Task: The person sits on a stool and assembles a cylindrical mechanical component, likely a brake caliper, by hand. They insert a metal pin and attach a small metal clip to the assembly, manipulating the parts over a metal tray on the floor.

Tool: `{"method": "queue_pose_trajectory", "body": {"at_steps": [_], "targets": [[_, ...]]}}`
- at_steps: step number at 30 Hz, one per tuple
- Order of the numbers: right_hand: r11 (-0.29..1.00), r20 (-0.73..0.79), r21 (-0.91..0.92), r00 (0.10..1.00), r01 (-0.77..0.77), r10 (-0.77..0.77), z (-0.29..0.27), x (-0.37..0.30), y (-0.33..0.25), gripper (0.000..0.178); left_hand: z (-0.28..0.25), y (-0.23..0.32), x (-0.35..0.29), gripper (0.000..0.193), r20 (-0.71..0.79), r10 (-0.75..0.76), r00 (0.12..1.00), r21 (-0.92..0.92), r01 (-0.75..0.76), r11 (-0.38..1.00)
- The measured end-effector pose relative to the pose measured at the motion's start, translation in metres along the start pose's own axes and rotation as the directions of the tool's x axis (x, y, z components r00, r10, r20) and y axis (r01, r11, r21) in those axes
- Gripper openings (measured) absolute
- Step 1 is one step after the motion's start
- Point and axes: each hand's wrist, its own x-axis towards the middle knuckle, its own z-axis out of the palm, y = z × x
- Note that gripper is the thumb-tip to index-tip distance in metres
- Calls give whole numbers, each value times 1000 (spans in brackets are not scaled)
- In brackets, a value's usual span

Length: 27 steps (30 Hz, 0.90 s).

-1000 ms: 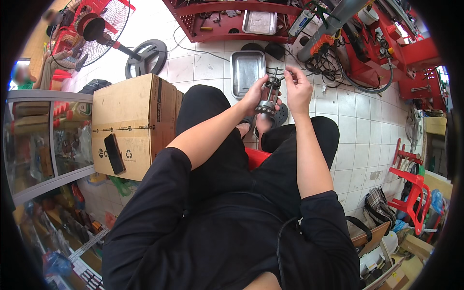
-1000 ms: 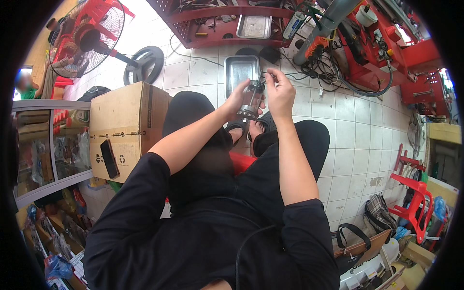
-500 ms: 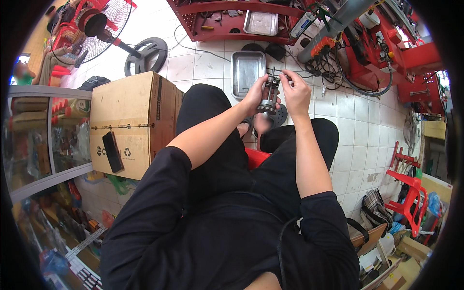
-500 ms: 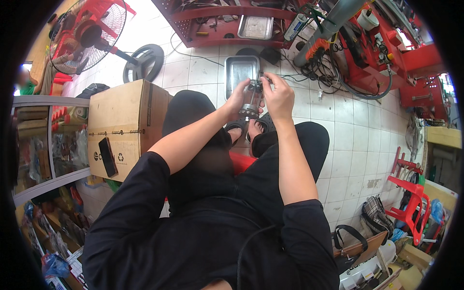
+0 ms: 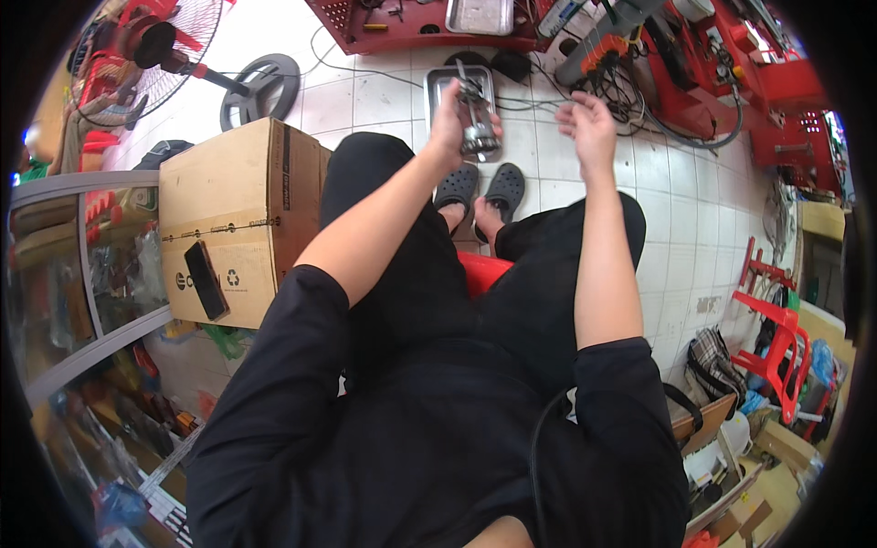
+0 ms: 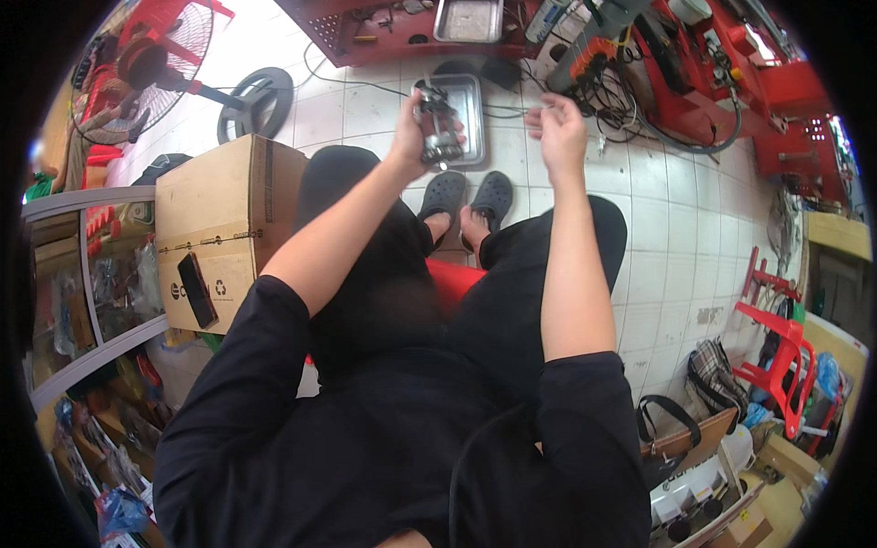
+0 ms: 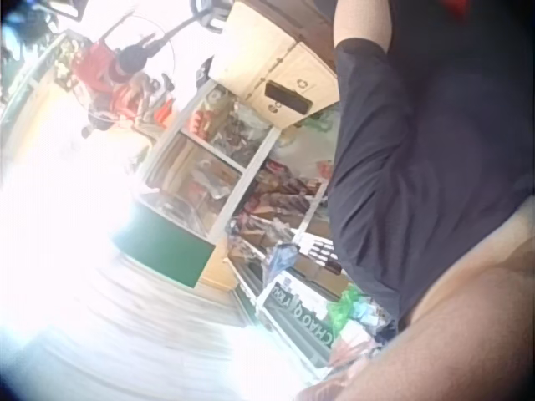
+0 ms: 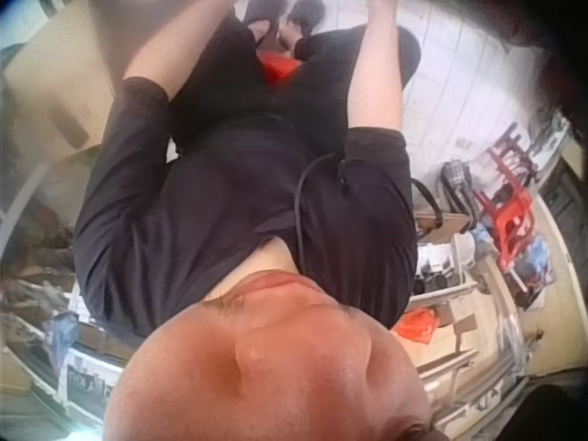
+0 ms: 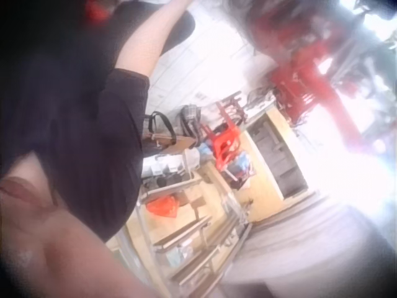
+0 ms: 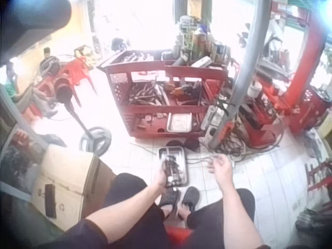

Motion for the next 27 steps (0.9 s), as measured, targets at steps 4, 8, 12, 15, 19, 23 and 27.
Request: {"method": "queue_pose_trajectory", "body": {"at_steps": [4, 8, 12, 15, 19, 23, 27], "targets": [[999, -33, -12, 999, 32, -32, -15, -7, -32, 17, 1, 12, -2, 64, -97, 87, 991, -14, -89, 996], [994, 140, -108, 990, 24, -9, -50, -9, -40, 16, 2, 14, -7, 64, -79, 102, 992, 44, -99, 994], [865, 171, -487, 959, -118, 226, -93, 4, -30, 23, 9, 12, -4, 64, -38, 96, 995, 56, -94, 994], [721, 371, -690, 825, -62, 427, -67, 11, 2, 21, 11, 7, 0, 64, -30, 82, 996, 85, -80, 993], [398, 437, -897, 508, 192, 742, 15, 23, 62, 20, 16, 4, 1, 65, -78, 59, 995, 80, -52, 995], [160, 210, -977, 545, 139, 811, 30, 48, 140, 17, 12, 16, 2, 66, -90, 65, 994, 45, -61, 997], [138, 95, -989, 482, -55, 871, 15, 39, 184, 21, 12, 23, 6, 65, -91, 51, 995, -41, -55, 998]]}}
